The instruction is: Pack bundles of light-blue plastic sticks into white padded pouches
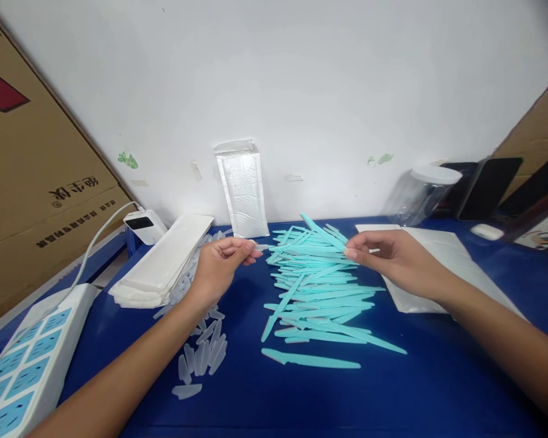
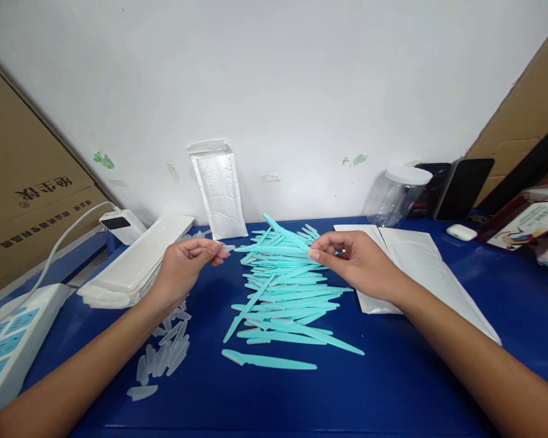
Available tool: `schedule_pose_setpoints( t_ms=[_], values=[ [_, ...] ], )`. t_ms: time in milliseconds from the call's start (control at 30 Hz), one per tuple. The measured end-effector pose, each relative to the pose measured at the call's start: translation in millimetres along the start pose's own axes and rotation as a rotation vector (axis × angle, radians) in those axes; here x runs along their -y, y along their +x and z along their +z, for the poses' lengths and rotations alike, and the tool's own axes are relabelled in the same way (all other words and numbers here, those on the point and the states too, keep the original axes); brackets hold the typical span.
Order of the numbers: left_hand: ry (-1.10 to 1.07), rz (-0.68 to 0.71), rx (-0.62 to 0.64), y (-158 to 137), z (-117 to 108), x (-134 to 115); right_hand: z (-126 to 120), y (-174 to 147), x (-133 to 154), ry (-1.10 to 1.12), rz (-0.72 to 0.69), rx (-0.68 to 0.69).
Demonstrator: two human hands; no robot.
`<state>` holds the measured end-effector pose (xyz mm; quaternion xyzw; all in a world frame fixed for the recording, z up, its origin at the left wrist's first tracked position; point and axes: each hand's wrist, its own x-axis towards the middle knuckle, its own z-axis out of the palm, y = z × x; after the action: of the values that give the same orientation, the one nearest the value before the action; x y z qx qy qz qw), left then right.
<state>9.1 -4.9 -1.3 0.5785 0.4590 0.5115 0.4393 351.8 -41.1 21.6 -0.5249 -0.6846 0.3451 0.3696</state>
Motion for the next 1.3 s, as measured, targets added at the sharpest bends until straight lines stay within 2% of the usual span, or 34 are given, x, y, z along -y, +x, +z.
schedule_pose_setpoints(
  t_ms=[233,733,1000,1300],
  values=[
    [0.001,-0.016,0.065,-2.7,2.6,0.0,-0.3,-0.3,-0.2,-0.019,0.007,0.001],
    [0.066,-0.013,0.116,-6.2,5.4,-4.2,1.1,-0.9,3.0,-0.043,-0.014,-0.015],
    [0.149,0.017,0.170,-12.3,10.6,-8.0,9.3,-6.0,9.0,-0.017,-0.008,0.019],
    [0.143,-0.008,0.209,-15.6,12.4,-7.4,16.1,-6.2,1.8,-0.006,-0.021,0.067]
  ],
)
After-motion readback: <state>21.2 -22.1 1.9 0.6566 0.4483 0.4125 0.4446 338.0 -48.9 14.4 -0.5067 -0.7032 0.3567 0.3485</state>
